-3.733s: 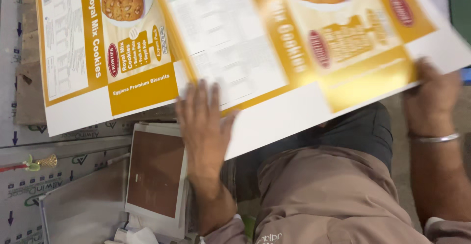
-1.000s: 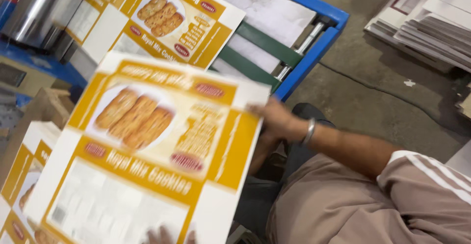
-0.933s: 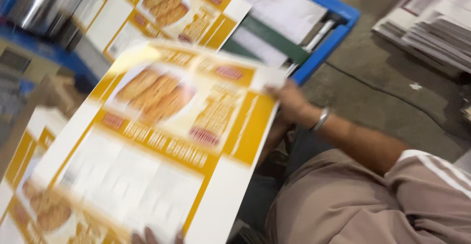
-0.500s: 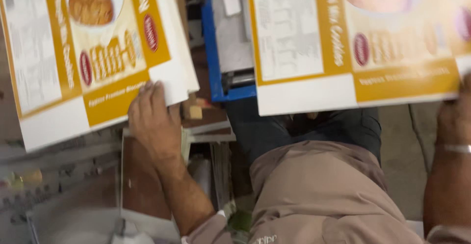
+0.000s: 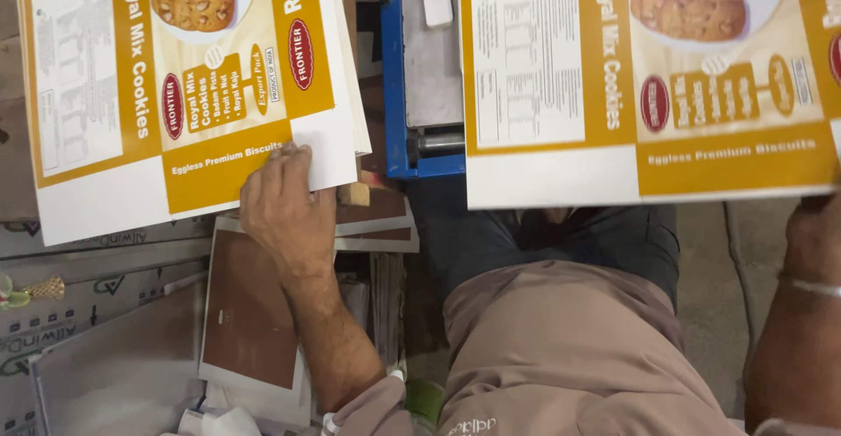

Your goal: The person picks up sheets of printed cardstock from a stack and feeds them one at a time into the intake rollers of a blue industrial machine.

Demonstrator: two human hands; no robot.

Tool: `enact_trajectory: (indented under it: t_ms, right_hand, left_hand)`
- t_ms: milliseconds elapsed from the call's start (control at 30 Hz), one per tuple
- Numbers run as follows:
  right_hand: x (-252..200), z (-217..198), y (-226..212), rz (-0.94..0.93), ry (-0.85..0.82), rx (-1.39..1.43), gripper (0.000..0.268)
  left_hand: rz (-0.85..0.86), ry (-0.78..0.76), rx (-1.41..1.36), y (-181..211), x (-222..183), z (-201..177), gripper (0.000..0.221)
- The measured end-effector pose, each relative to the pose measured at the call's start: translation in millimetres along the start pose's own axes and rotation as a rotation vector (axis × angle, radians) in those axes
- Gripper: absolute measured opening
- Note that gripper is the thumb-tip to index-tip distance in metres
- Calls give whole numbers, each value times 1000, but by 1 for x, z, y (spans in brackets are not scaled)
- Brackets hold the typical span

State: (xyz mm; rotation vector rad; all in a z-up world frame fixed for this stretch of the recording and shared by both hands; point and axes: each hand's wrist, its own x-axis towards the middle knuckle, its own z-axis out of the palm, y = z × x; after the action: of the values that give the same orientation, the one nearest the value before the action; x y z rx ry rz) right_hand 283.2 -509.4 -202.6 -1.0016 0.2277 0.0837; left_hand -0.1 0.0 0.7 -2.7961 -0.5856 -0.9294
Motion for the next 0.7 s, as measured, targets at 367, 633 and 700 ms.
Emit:
enact_trajectory:
  t_ms: [367, 633, 700]
  right_hand:
    - [7, 46, 39, 129, -173, -157, 24]
    - [-38, 58, 36, 261, -232, -208, 31]
    - [-40, 56, 41, 282, -252, -201, 33]
  left_hand:
    - [-16, -318, -173, -2, 29, -45, 50]
    - [-5, -375, -357, -40, 41, -47, 36]
    - [-13, -244, -369, -50, 33, -42, 31]
